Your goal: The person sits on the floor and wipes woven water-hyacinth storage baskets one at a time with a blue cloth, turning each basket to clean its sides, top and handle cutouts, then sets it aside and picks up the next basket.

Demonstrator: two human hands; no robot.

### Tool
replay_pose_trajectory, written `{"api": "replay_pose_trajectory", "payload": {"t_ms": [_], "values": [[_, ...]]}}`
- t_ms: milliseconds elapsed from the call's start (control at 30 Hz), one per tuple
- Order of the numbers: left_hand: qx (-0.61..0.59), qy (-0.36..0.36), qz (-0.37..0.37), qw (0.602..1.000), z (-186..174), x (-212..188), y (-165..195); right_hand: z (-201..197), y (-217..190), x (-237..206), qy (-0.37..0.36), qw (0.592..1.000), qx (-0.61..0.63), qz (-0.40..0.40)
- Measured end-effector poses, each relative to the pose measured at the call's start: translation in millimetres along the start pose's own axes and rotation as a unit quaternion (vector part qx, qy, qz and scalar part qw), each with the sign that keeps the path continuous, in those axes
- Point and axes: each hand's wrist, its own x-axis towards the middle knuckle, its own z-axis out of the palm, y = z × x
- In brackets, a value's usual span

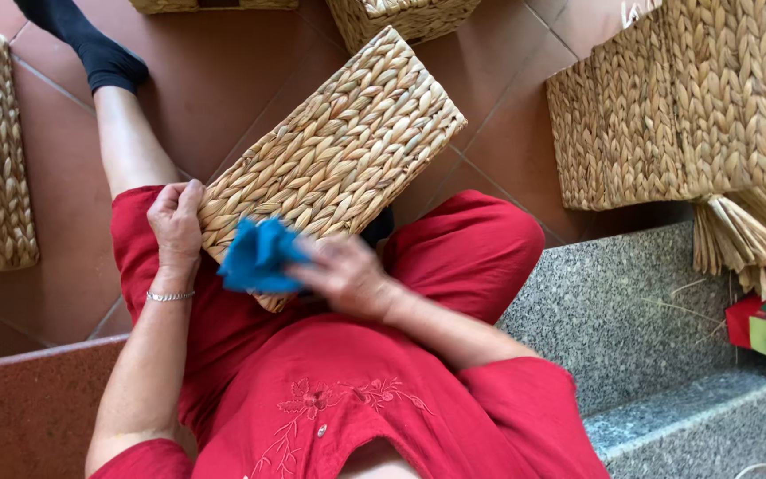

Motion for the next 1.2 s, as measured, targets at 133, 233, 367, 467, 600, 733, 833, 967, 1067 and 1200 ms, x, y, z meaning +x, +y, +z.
{"api": "replay_pose_trajectory", "payload": {"t_ms": [133,233,367,467,600,733,833,967,1067,1200], "values": [[-0.067,-0.001,-0.030,0.997,-4,-3,-10,-31,107,-14,0.040,0.982,-0.149,0.109],[-0.048,0.012,0.007,0.999,-2,-8,-7,-48,192,-34,0.084,0.918,-0.324,0.213],[-0.083,0.046,0.029,0.995,6,-20,2,-44,275,-69,0.228,0.887,-0.140,0.376],[-0.114,0.055,0.016,0.992,8,-25,5,-36,299,-94,0.279,0.759,0.207,0.552],[-0.075,0.057,-0.009,0.995,7,-25,4,-31,305,-109,0.279,0.656,0.403,0.573],[-0.076,0.052,-0.021,0.995,8,-25,8,-29,303,-107,0.230,0.616,0.404,0.636],[-0.075,0.029,-0.041,0.996,6,-28,21,-27,298,-99,0.259,0.616,0.478,0.570],[-0.238,-0.069,-0.179,0.952,-10,-29,42,-41,275,-80,0.280,0.604,0.478,0.573],[-0.302,-0.107,-0.209,0.924,-14,-27,45,-69,245,-63,0.348,0.653,0.469,0.482],[-0.319,-0.077,-0.219,0.919,-7,-11,22,-122,199,-45,0.399,0.691,0.452,0.398]]}}
